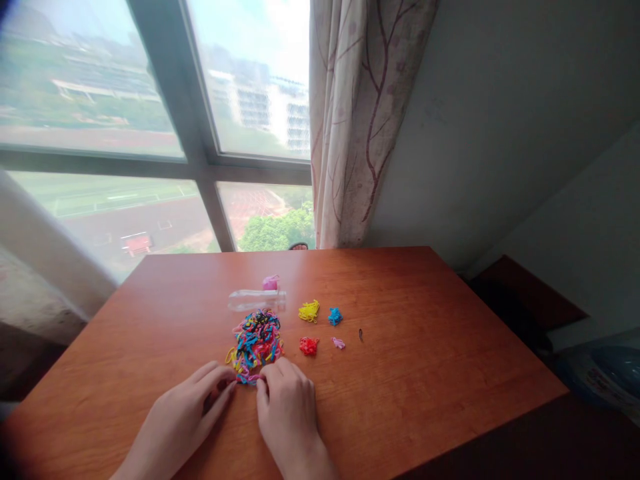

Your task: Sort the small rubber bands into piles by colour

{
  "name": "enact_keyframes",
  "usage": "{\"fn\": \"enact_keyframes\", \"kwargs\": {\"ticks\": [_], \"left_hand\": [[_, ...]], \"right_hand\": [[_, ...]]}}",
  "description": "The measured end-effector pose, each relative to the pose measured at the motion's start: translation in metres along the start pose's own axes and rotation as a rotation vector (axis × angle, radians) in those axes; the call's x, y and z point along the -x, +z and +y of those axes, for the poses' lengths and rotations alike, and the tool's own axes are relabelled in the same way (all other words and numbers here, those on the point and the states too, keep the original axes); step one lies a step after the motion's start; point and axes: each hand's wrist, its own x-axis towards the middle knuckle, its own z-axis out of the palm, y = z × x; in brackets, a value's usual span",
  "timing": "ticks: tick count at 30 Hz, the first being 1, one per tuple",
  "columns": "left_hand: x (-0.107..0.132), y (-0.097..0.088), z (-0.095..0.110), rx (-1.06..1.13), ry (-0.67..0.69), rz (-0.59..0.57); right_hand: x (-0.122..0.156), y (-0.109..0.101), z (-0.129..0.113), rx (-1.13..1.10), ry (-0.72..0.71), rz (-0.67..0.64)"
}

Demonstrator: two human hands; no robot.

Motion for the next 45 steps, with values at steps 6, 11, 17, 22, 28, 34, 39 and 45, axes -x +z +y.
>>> {"fn": "enact_keyframes", "kwargs": {"ticks": [6,11,17,22,28,34,39,45], "left_hand": [[0.0,0.004,0.005,0.035,0.033,0.013],[0.004,0.007,-0.002,0.087,0.068,0.057],[0.004,0.006,-0.005,0.132,0.058,0.092],[0.003,0.005,-0.005,0.136,0.042,0.109],[0.003,0.004,-0.004,0.133,0.032,0.09],[0.003,0.005,-0.006,0.134,0.031,0.067],[0.004,0.005,-0.007,0.124,0.047,0.087],[0.004,0.007,-0.009,0.096,0.073,0.105]], "right_hand": [[-0.002,-0.001,0.008,0.01,0.009,0.05],[-0.002,-0.004,0.009,0.0,0.024,0.048],[0.001,-0.005,-0.002,-0.076,-0.051,-0.012],[0.005,0.003,-0.013,-0.06,-0.073,-0.078],[0.005,0.01,-0.015,-0.034,-0.063,-0.081],[0.004,0.007,-0.015,-0.145,-0.001,-0.02],[0.003,-0.004,0.0,-0.273,0.055,0.073],[-0.02,-0.045,0.066,-0.136,0.13,0.233]]}}
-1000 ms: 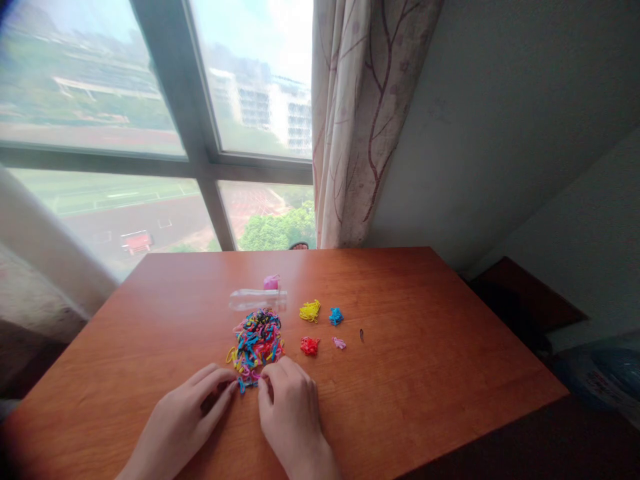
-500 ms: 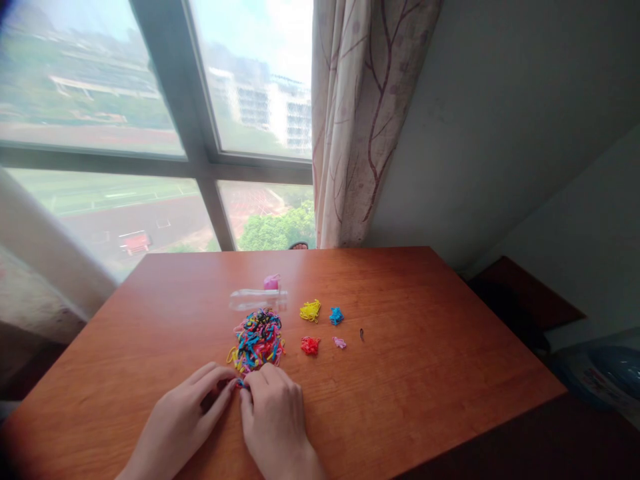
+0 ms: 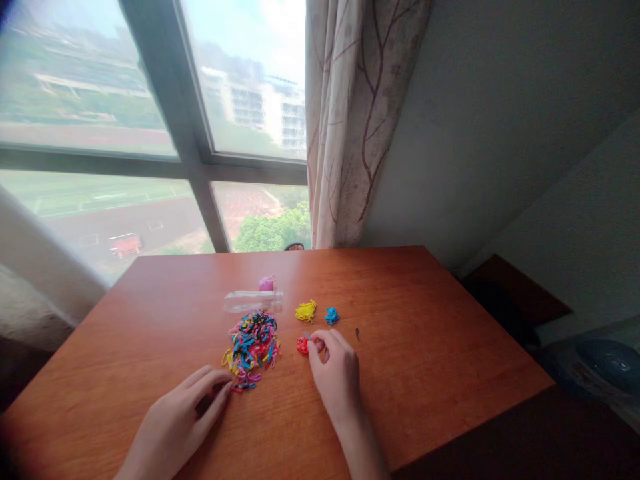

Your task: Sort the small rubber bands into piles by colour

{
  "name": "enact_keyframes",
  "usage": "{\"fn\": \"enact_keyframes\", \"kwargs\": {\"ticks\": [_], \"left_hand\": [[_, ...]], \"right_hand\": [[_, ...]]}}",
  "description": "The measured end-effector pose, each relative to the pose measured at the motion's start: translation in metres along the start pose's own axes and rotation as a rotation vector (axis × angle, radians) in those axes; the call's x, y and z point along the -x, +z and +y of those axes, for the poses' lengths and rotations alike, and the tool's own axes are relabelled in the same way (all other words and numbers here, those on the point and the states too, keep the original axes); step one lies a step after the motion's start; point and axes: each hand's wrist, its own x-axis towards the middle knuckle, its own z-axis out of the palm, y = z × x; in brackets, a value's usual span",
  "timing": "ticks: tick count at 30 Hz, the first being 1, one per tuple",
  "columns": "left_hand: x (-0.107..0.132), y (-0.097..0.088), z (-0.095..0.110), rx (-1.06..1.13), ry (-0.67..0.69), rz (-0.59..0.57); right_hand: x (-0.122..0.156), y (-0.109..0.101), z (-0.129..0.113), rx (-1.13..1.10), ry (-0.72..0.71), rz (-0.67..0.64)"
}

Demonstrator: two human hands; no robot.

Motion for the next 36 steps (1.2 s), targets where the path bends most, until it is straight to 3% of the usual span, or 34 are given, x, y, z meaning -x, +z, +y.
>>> {"fn": "enact_keyframes", "kwargs": {"ticks": [3,7,21,29,36], "left_hand": [[-0.001,0.001,-0.001,-0.009,0.012,0.009],[-0.001,0.001,0.0,-0.019,0.008,0.008],[0.001,0.002,-0.002,-0.032,0.011,-0.001],[0.001,0.004,-0.003,-0.035,0.018,-0.001],[0.001,0.001,0.001,-0.028,0.008,-0.002]], "right_hand": [[-0.025,-0.018,0.026,0.129,0.017,0.04],[-0.046,-0.025,0.044,0.181,0.013,0.028],[-0.063,-0.015,0.055,0.223,-0.007,-0.044],[-0.041,-0.018,0.04,0.151,-0.029,-0.032],[0.012,0.009,-0.008,-0.007,-0.055,-0.137]]}}
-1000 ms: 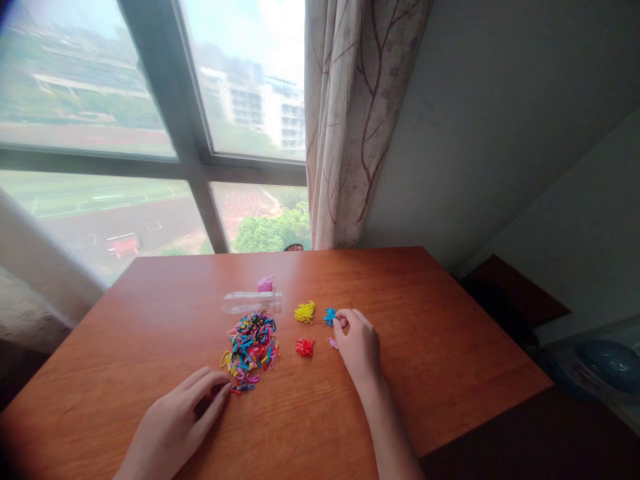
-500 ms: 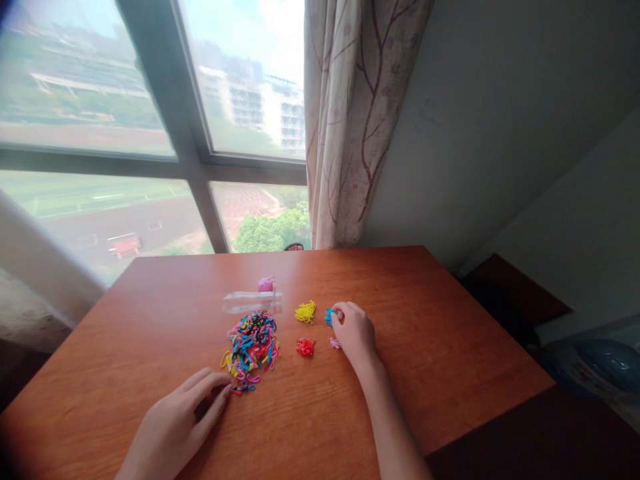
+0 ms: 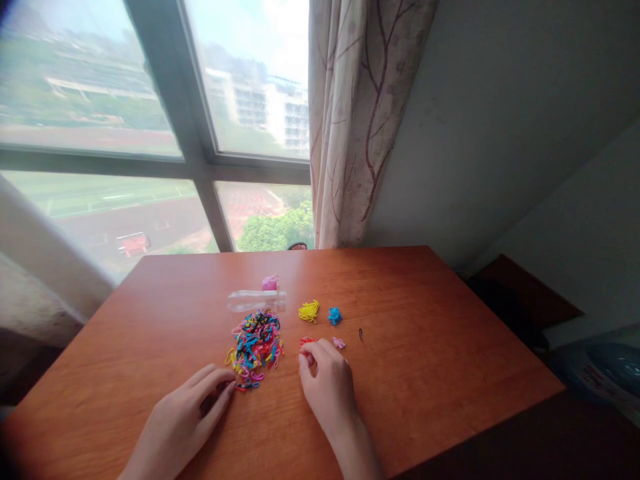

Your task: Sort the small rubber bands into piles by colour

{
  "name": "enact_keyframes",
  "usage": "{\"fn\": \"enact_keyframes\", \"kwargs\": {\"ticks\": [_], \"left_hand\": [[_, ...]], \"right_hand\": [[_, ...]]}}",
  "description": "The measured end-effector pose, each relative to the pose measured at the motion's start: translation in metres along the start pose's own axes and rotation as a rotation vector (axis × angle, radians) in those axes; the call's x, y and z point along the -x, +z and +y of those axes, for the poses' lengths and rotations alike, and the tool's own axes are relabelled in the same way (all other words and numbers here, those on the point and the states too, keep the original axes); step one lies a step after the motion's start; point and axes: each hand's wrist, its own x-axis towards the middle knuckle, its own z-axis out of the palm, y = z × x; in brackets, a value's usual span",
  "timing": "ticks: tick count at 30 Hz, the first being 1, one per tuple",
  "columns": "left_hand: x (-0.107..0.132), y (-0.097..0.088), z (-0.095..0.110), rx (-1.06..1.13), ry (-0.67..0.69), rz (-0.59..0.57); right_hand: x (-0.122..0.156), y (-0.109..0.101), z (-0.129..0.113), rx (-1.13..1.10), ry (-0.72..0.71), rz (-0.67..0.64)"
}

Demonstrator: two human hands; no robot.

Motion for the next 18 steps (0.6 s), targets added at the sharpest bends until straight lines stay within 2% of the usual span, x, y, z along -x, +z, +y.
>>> {"fn": "enact_keyframes", "kwargs": {"ticks": [3,7,12,18], "left_hand": [[-0.001,0.0,0.0,0.006,0.004,0.019],[-0.002,0.002,-0.001,0.014,-0.001,0.047],[-0.005,-0.001,0.003,-0.007,-0.027,0.039],[-0.017,-0.008,0.009,-0.141,-0.049,0.014]], "right_hand": [[0.016,0.018,-0.02,-0.037,-0.002,-0.057],[0.027,0.031,-0.033,0.037,-0.027,-0.087],[0.029,0.032,-0.034,0.088,-0.052,-0.09],[0.03,0.032,-0.032,0.074,-0.075,-0.088]]}}
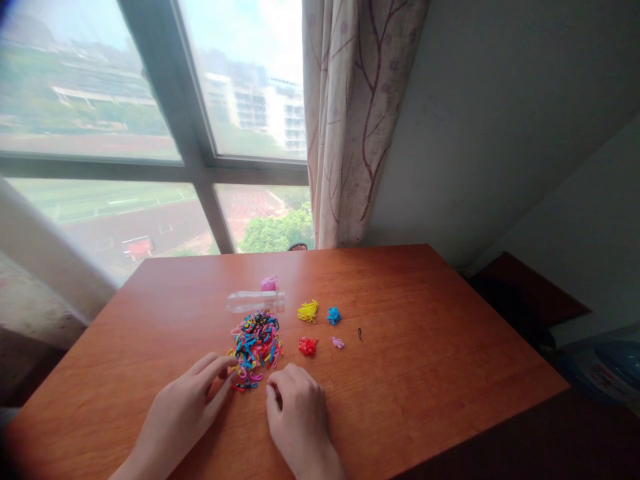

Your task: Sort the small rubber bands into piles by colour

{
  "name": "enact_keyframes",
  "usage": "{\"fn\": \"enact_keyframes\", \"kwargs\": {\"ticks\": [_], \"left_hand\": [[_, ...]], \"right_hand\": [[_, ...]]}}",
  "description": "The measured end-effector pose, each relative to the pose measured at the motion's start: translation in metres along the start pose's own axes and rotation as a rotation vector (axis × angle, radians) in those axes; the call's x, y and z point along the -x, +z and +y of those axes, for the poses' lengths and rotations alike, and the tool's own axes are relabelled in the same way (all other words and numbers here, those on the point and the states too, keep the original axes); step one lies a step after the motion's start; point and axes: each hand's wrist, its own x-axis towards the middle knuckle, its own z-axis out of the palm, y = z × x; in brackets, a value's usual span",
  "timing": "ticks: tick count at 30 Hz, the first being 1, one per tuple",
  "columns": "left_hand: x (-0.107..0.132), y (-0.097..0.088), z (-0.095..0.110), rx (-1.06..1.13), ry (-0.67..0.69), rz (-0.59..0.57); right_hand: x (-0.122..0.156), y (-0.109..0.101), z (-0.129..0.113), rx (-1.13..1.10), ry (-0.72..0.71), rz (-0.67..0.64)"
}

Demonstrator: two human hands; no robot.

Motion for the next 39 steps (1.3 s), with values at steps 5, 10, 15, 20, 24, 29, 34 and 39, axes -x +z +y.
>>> {"fn": "enact_keyframes", "kwargs": {"ticks": [5,10,15,20,24,29,34,39], "left_hand": [[-0.009,-0.004,0.002,-0.117,0.001,-0.107],[-0.011,-0.004,0.003,-0.154,0.019,-0.158],[-0.012,-0.005,0.003,-0.18,0.015,-0.196],[-0.014,-0.006,0.006,-0.172,0.019,-0.217],[-0.013,-0.004,0.007,-0.157,0.011,-0.188],[-0.01,0.0,0.005,-0.108,0.023,-0.151],[-0.009,-0.001,0.004,-0.074,0.028,-0.12],[-0.009,-0.001,0.006,-0.065,0.03,-0.11]], "right_hand": [[0.0,0.0,-0.001,0.006,0.007,-0.007],[0.0,-0.003,-0.002,0.008,0.016,-0.022],[-0.001,-0.002,-0.002,0.005,0.012,-0.01],[-0.001,-0.002,-0.002,0.005,0.01,-0.008],[-0.001,-0.003,-0.003,0.001,0.006,-0.001],[-0.002,-0.003,-0.002,-0.001,-0.002,0.008],[-0.001,-0.003,-0.002,0.006,-0.003,0.008],[-0.001,-0.002,-0.002,0.011,-0.012,0.018]]}}
